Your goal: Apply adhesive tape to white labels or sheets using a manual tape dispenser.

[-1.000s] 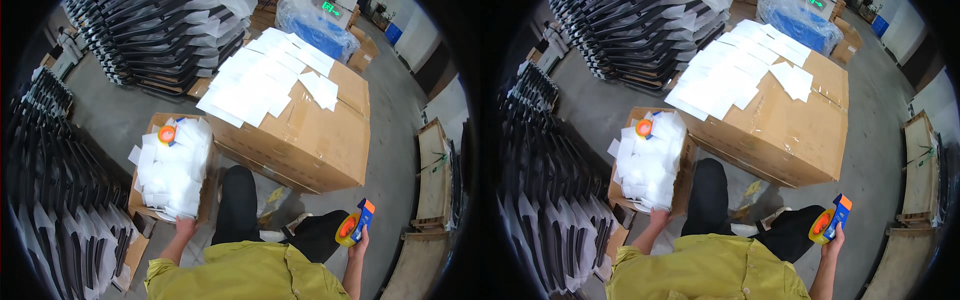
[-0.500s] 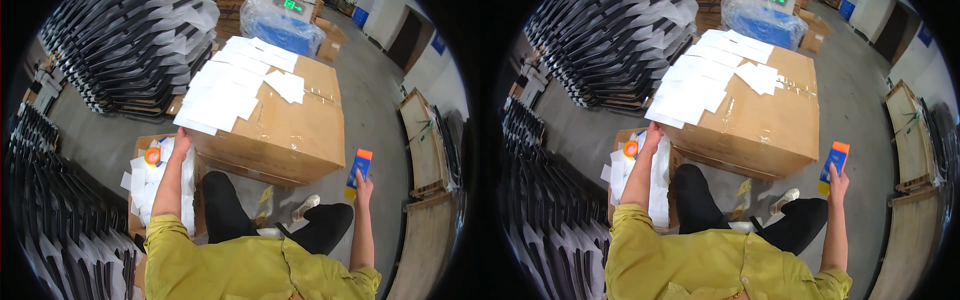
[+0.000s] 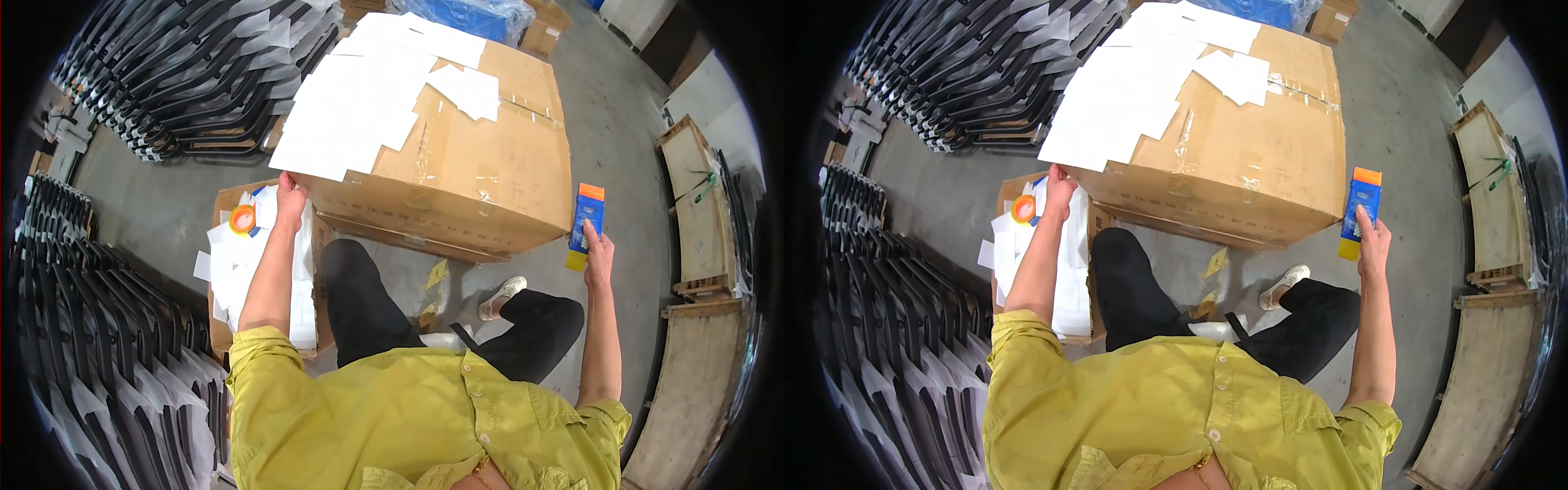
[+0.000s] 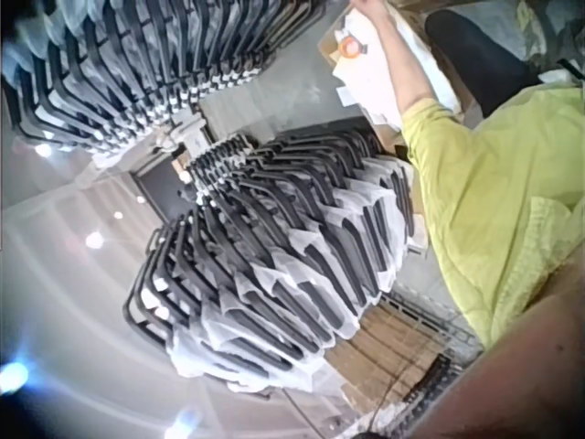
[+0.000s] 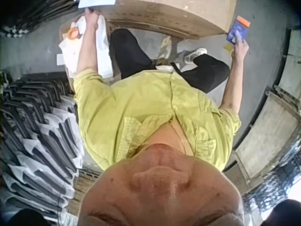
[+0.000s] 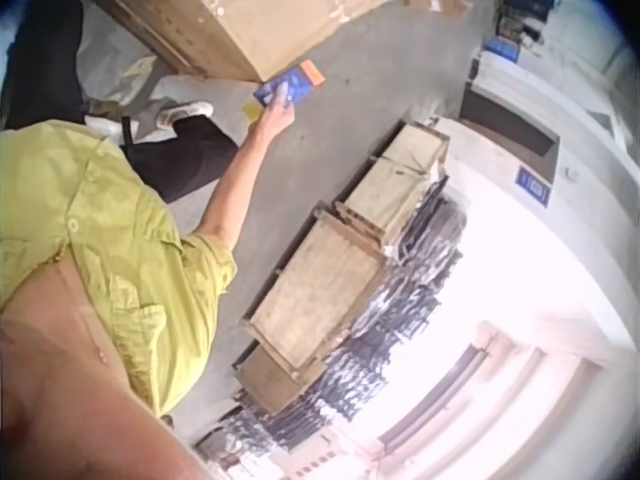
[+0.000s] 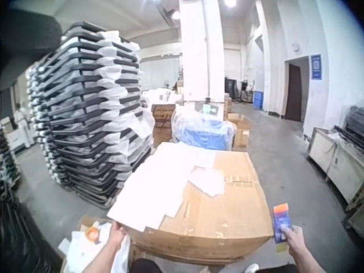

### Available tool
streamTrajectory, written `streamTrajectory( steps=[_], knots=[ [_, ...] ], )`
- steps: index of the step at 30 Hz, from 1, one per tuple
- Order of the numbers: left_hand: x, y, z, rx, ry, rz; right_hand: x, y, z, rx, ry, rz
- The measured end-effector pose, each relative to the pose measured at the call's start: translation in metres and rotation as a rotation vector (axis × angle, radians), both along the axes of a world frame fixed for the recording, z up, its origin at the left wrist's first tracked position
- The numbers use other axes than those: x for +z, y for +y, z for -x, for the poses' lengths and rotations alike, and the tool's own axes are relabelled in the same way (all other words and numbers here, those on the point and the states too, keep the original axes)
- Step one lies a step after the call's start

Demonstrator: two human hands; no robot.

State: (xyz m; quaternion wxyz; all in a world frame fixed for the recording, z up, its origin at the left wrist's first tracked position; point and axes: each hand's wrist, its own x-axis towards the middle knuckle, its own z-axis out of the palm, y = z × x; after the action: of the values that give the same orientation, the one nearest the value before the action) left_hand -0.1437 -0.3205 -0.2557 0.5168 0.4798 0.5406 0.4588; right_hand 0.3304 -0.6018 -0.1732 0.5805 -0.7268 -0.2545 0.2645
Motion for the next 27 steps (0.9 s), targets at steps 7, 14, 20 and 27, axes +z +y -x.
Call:
streamTrajectory(
  steps=[7,14,20,27],
  knots=[
    [-0.002,-0.028,-0.007,-0.008,-0.028,-0.051,-0.005,-0.009,-0.018,0.000,0.044,-0.023],
    [-0.007,-0.065,-0.015,0.005,-0.016,-0.066,-0.009,-0.016,-0.039,-0.036,0.056,-0.047],
    [0.004,-0.071,0.004,-0.029,0.012,-0.008,-0.010,-0.020,-0.047,-0.060,0.066,-0.063],
    [0.142,-0.080,-0.053,-0.007,0.465,-0.766,0.012,-0.077,0.005,-0.094,0.198,-0.070]
  ],
)
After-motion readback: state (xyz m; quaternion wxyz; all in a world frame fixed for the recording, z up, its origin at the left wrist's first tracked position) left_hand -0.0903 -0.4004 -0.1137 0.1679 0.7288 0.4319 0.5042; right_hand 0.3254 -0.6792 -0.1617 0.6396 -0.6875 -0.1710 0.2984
